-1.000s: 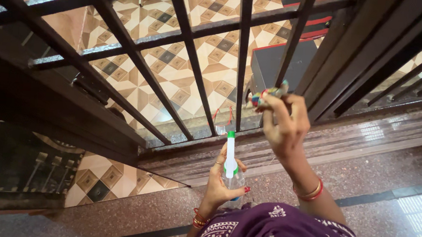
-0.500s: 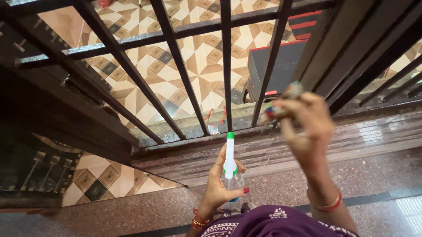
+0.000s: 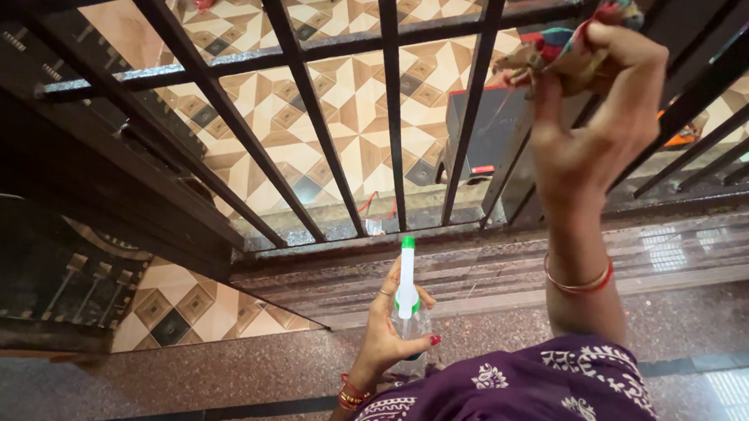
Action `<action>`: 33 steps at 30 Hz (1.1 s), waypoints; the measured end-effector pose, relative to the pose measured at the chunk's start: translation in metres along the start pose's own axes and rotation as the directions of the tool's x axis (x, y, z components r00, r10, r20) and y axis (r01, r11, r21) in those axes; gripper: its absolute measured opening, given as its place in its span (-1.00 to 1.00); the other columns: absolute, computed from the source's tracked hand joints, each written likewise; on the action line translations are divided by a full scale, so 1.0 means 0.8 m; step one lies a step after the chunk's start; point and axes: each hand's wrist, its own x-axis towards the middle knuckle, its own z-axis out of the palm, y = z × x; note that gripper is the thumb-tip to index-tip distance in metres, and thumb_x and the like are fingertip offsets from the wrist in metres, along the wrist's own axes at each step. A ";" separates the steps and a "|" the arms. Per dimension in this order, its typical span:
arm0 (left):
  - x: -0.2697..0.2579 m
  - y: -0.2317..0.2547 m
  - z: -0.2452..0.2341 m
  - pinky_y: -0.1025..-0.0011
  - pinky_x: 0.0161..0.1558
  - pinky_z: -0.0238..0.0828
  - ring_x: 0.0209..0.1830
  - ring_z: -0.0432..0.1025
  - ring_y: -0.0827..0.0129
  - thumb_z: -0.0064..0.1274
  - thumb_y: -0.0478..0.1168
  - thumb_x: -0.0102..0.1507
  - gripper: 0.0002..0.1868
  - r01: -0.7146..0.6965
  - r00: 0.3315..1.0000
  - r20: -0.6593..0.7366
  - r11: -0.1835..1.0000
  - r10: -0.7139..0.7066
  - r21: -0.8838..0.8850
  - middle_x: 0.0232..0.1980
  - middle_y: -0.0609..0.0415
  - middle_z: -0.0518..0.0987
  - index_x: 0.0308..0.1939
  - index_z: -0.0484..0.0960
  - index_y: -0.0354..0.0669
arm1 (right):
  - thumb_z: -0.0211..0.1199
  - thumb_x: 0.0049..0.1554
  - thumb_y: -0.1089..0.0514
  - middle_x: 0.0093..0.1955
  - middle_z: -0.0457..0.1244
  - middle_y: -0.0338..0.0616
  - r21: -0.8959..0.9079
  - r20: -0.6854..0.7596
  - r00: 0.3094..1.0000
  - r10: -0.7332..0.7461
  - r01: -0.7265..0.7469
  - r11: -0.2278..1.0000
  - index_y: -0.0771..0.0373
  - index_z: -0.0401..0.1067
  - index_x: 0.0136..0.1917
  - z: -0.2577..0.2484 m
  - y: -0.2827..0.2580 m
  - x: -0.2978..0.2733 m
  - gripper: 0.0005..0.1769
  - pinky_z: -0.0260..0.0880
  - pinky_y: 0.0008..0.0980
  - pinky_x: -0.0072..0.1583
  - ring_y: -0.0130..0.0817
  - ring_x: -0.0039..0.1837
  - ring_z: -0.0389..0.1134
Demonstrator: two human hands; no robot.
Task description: The person cleans the metal bars of a gate using a cloth and a spray bottle, wiping the vertical bars and the latch mechanism.
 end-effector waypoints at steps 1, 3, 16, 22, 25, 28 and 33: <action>0.000 0.000 0.001 0.40 0.22 0.33 -0.02 0.47 0.42 0.38 -0.32 -0.08 0.26 -0.004 1.000 -0.002 1.000 0.004 0.008 -0.14 0.10 0.58 0.64 0.02 -0.26 | 0.45 0.19 0.48 0.20 0.21 -0.02 0.014 -0.001 1.000 -0.001 0.001 1.000 0.43 0.31 0.23 0.004 0.002 0.000 -0.57 0.43 -0.40 0.08 -0.30 0.14 0.36; 0.000 -0.002 0.003 0.39 0.24 0.32 -0.01 0.47 0.41 0.38 -0.33 -0.08 0.26 -0.010 1.000 -0.005 1.000 0.010 0.022 -0.14 0.08 0.59 0.64 0.02 -0.27 | 0.47 0.22 0.50 0.09 0.22 -0.05 0.003 -0.020 0.999 0.047 -0.047 0.999 0.42 0.36 0.24 0.013 0.007 -0.005 -0.59 0.37 -0.40 -0.01 -0.36 -0.01 0.33; 0.008 -0.012 0.026 0.39 0.13 0.42 -0.02 0.49 0.41 0.38 -0.33 -0.09 0.26 -0.011 1.000 0.024 1.000 0.011 0.007 -0.08 0.08 0.58 0.63 0.02 -0.29 | 0.56 0.18 0.34 -0.01 0.23 -0.04 -0.097 -0.051 0.995 0.087 -0.091 0.991 0.43 0.39 0.13 0.020 0.029 -0.072 -0.62 0.24 -0.35 -0.10 -0.28 -0.08 0.24; 0.011 -0.016 0.034 0.40 0.12 0.41 -0.04 0.48 0.41 0.37 -0.33 -0.09 0.26 -0.018 1.000 0.024 1.000 0.018 0.005 -0.13 0.08 0.57 0.63 0.01 -0.30 | 0.58 0.12 0.31 -0.08 0.28 -0.02 -0.145 -0.019 0.998 0.065 -0.067 0.987 0.46 0.40 0.05 0.021 0.041 -0.109 -0.61 0.28 -0.34 -0.14 -0.27 -0.12 0.27; 0.013 -0.018 0.041 0.40 0.12 0.41 -0.04 0.48 0.41 0.35 -0.33 -0.08 0.26 -0.016 1.000 0.027 1.000 0.016 -0.007 -0.11 0.08 0.57 0.64 0.01 -0.30 | 0.57 0.13 0.27 0.02 0.32 0.03 -0.171 0.032 0.997 0.067 -0.060 0.983 0.43 0.37 0.07 0.014 0.040 -0.133 -0.60 0.43 -0.28 0.03 -0.18 0.04 0.36; 0.016 -0.022 0.051 0.39 0.15 0.40 -0.02 0.47 0.41 0.38 -0.33 -0.08 0.26 -0.010 0.999 0.033 1.000 0.011 -0.023 -0.09 0.08 0.57 0.63 0.00 -0.30 | 0.58 0.07 0.27 -0.02 0.35 0.04 -0.186 0.087 0.987 0.132 -0.115 0.976 0.45 0.40 0.04 0.009 0.045 -0.156 -0.59 0.43 -0.27 -0.01 -0.18 -0.01 0.39; 0.019 -0.026 0.067 0.39 0.17 0.39 -0.01 0.46 0.41 0.39 -0.34 -0.09 0.28 0.025 0.999 0.034 0.999 -0.024 -0.038 -0.09 0.08 0.58 0.64 -0.01 -0.27 | 0.54 0.02 0.28 -0.02 0.36 0.04 -0.200 0.218 0.955 0.203 -0.160 0.967 0.41 0.39 0.04 -0.007 0.052 -0.188 -0.59 0.43 -0.29 -0.02 -0.17 -0.01 0.41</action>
